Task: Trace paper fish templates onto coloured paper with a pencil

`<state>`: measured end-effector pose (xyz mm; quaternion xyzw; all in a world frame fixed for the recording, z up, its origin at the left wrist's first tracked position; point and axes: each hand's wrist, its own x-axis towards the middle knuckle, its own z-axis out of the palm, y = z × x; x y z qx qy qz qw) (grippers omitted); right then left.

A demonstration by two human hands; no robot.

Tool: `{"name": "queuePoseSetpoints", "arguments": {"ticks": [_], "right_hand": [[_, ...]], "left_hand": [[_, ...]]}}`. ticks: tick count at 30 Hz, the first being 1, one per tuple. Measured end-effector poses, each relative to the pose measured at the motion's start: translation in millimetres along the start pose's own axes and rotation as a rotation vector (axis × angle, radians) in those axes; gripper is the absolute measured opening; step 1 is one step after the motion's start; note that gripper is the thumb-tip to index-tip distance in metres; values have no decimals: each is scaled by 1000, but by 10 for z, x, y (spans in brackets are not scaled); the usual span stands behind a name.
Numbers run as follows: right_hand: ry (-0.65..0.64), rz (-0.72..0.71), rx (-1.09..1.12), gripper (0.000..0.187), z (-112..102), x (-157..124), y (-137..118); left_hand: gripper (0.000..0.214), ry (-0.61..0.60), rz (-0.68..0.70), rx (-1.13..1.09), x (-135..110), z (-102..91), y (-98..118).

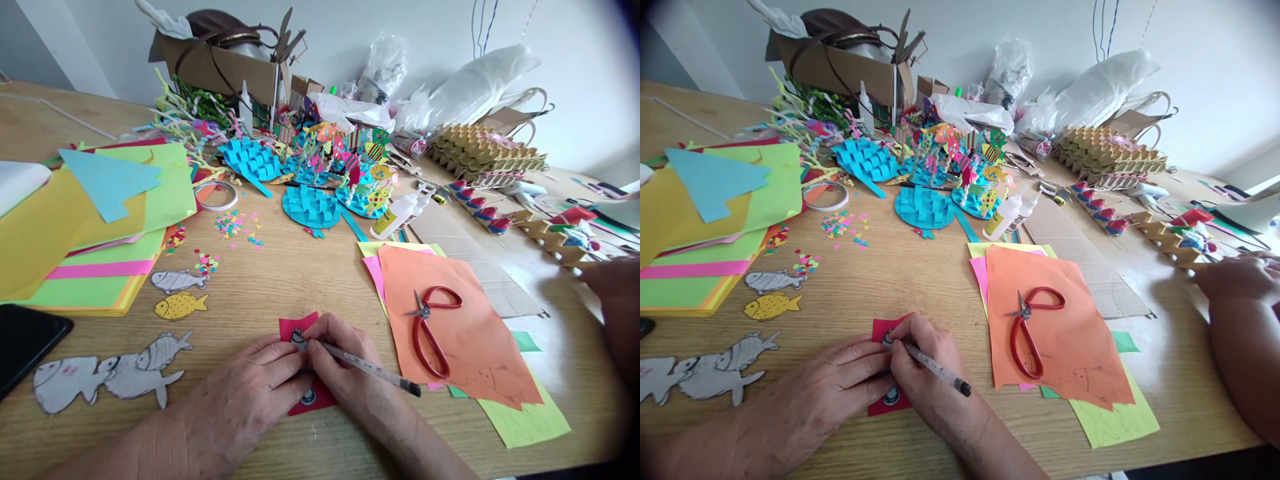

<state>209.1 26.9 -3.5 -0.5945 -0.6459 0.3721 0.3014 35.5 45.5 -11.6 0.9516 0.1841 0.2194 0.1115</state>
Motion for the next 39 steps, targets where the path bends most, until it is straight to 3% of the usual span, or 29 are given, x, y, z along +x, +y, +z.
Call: {"name": "queuePoseSetpoints", "arguments": {"ticks": [11, 23, 29, 35, 39], "right_hand": [[0, 1, -22, 14, 9, 9, -22], [0, 32, -7, 14, -15, 28, -50], [33, 2, -37, 12, 14, 15, -39], [18, 7, -51, 14, 22, 5, -17], [7, -14, -65, 14, 26, -6, -15]], "left_hand": [[48, 56, 41, 83, -4, -38, 7], [35, 0, 53, 83, -67, 9, -17], [40, 8, 58, 109, -77, 6, -2], [42, -71, 51, 145, -70, -30, 17], [31, -129, 3, 117, -87, -28, 30]]}}
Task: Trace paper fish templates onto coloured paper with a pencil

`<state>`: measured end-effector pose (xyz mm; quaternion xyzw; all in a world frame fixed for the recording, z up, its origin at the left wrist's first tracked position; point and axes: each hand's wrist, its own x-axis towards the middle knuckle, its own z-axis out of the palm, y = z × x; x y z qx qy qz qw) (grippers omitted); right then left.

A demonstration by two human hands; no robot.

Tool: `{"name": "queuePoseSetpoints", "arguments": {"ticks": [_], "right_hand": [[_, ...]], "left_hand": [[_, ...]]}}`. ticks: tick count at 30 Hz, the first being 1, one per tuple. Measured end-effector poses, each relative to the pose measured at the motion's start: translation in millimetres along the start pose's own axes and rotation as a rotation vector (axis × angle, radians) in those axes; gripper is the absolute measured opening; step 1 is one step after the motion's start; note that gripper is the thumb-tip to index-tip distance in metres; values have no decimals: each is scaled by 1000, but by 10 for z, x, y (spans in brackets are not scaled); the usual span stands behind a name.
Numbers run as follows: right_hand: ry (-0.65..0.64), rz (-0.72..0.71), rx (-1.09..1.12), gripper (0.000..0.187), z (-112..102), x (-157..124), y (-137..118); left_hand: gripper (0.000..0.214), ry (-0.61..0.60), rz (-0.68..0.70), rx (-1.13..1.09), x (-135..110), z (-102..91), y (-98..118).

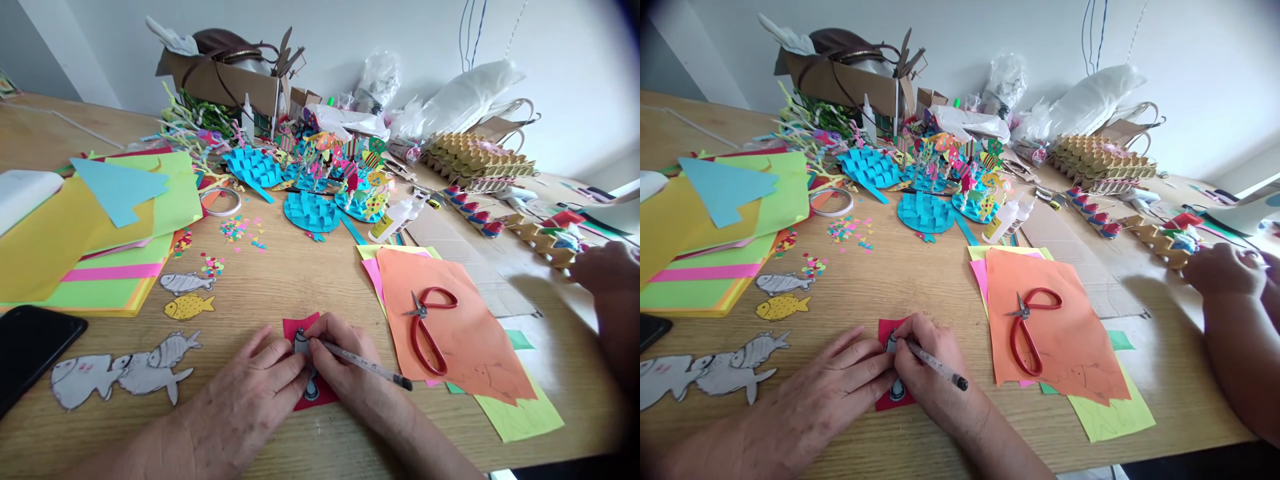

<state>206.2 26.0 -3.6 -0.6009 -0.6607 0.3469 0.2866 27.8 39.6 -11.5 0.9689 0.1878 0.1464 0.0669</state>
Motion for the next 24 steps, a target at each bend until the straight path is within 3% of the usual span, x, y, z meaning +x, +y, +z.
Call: {"name": "queuePoseSetpoints", "arguments": {"ticks": [8, 24], "right_hand": [[-21, -49, 56, 12, 0, -11, -31], [-70, -29, 99, 13, -37, -56, -54]], "left_hand": [[30, -61, -180, 23, -62, 84, 80], [39, -177, -236, 38, -59, 31, 86]]}}
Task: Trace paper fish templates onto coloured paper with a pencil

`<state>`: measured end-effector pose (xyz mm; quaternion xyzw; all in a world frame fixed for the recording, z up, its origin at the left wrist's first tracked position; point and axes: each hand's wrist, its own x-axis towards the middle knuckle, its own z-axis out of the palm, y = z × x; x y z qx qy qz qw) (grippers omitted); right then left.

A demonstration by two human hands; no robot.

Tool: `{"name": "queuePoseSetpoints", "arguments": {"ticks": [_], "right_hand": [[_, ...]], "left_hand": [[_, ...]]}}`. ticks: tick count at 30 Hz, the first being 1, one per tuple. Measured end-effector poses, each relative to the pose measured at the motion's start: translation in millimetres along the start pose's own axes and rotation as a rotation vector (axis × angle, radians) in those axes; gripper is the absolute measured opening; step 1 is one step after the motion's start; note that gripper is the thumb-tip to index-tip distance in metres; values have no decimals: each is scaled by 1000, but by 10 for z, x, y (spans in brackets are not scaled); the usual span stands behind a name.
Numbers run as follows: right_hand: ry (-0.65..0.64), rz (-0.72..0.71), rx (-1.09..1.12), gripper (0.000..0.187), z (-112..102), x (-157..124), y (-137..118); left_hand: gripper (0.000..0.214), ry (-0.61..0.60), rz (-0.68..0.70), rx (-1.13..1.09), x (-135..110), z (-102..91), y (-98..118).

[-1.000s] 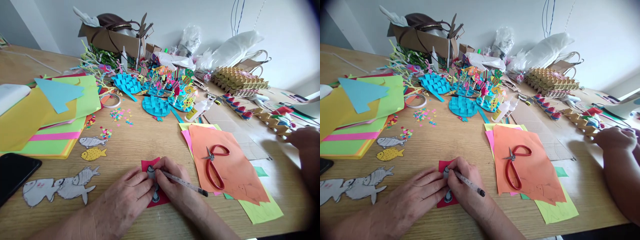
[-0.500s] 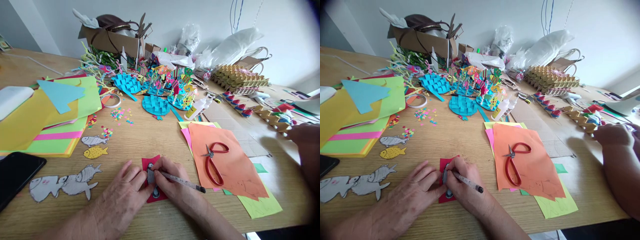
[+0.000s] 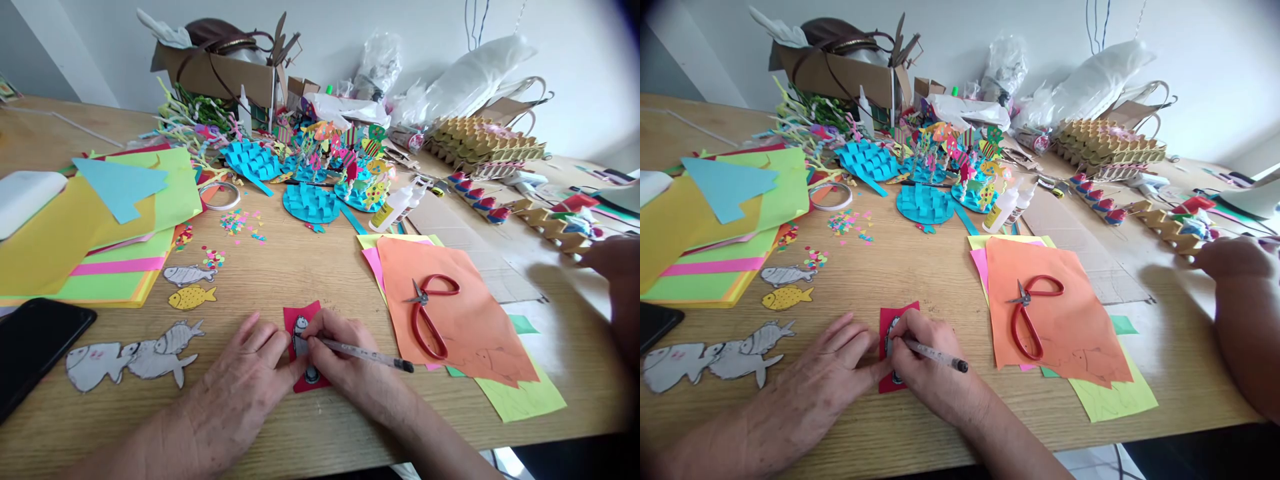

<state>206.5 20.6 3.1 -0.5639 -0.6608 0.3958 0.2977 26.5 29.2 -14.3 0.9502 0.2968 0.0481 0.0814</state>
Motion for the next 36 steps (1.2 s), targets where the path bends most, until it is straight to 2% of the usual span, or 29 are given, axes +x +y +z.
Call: {"name": "queuePoseSetpoints", "arguments": {"ticks": [5, 9, 13, 22, 30, 36], "right_hand": [[47, 56, 58, 11, 1, 3, 13], [92, 19, 26, 11, 8, 24, 37], [109, 4, 9, 11, 15, 40, 56], [77, 15, -34, 12, 29, 46, 43], [-10, -15, -30, 14, 22, 20, -12], [-18, -18, -27, 14, 18, 5, -14]], "left_hand": [[38, -13, -10, -6, 0, -52, -1], [36, 16, -7, 4, -4, -38, 2], [35, -5, -4, 6, 0, -33, 6], [37, -35, -9, -31, 12, -49, -3], [39, 14, -1, -19, -7, -4, -2], [41, 33, 1, -9, -29, 0, -7]]}}
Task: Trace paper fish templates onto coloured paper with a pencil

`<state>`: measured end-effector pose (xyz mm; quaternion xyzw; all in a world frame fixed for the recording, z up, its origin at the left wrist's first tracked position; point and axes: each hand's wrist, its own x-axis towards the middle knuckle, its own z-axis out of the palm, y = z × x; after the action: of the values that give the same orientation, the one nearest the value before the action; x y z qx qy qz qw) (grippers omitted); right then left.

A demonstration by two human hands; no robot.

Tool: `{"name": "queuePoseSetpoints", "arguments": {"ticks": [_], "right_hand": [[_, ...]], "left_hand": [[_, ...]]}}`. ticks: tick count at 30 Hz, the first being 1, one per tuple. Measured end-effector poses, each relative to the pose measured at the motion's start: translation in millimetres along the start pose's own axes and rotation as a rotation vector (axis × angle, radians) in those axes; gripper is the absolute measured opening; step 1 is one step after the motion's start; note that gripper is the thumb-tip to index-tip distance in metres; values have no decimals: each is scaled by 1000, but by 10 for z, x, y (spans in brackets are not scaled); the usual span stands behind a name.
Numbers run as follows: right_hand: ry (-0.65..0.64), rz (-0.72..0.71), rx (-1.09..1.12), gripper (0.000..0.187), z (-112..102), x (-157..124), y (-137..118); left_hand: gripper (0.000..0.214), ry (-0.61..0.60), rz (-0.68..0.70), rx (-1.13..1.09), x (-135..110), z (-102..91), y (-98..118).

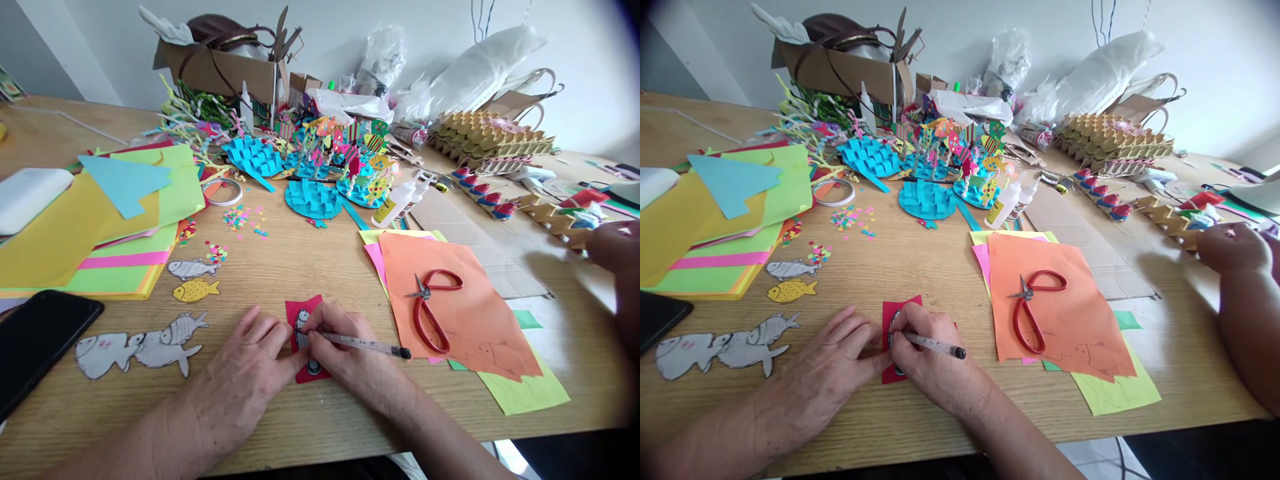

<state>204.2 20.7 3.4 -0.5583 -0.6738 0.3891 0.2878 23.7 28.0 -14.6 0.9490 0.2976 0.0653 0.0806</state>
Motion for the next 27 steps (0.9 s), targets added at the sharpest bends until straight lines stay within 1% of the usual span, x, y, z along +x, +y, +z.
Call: {"name": "queuePoseSetpoints", "arguments": {"ticks": [10, 16, 20, 27], "right_hand": [[2, -12, 20, 14, -2, -16, -2], [-14, -12, 3, 14, -1, -24, 7], [-15, -12, -33, 14, -9, -24, -1], [-30, -24, -39, 14, -21, -49, 5]], "left_hand": [[40, 23, 5, 37, -13, 30, -5], [37, 40, 11, 54, -12, 16, -8], [36, 30, 9, 53, -8, -5, -6], [33, 51, 12, 62, 2, 34, -1]]}}
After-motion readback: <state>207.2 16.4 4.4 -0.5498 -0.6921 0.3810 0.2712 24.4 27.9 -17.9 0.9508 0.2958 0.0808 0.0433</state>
